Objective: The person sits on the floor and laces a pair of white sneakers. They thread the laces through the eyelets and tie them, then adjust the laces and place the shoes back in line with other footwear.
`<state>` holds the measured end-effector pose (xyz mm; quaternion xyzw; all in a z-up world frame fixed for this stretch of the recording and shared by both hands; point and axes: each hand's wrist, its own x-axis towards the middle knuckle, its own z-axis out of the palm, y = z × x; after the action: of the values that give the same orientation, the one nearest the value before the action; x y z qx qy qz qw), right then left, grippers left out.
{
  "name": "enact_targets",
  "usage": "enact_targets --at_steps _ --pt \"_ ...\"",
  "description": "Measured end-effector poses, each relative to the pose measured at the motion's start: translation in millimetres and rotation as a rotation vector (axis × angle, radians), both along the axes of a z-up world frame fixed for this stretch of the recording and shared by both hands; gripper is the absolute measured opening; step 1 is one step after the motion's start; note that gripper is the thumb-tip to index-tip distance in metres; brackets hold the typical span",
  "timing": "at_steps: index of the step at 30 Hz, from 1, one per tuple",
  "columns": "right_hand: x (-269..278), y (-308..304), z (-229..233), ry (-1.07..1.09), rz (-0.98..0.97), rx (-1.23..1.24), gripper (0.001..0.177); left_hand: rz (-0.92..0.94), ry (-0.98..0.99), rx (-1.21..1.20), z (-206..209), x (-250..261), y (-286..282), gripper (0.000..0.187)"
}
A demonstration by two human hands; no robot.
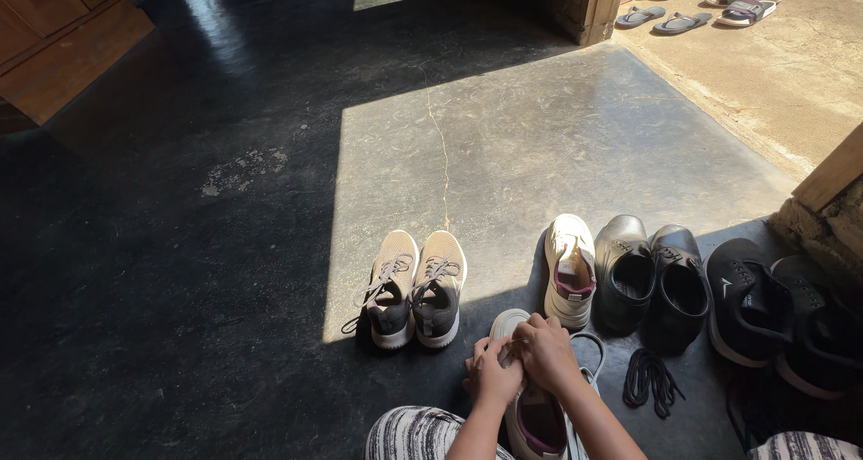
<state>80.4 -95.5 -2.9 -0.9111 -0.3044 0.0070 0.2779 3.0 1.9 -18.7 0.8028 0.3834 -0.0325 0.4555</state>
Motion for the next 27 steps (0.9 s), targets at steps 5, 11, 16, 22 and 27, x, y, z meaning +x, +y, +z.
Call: enact_targets --at_steps 5,11,16,22,27 --pt "4 -2 10 0.145 -0.016 0.315 0.011 -0.021 0.051 -0.020 18 -3 0 0.053" --pt "24 -21 38 0.545 0.010 1.025 0.013 -0.029 0.024 -0.016 24 -8 -1 0.053" --pt "38 -29 45 0.548 -0.035 1.211 0.012 -0.030 0.020 -0.008 14 -5 1 0.054" --pt "32 -36 45 -0.080 -0.397 0.115 0.037 -0.020 0.014 -0.008 2 -3 1 0.055" --pt "13 -16 24 -0.130 -0.138 0.085 0.040 -0.019 -0.009 0.010 -5 0 -1 0.053"
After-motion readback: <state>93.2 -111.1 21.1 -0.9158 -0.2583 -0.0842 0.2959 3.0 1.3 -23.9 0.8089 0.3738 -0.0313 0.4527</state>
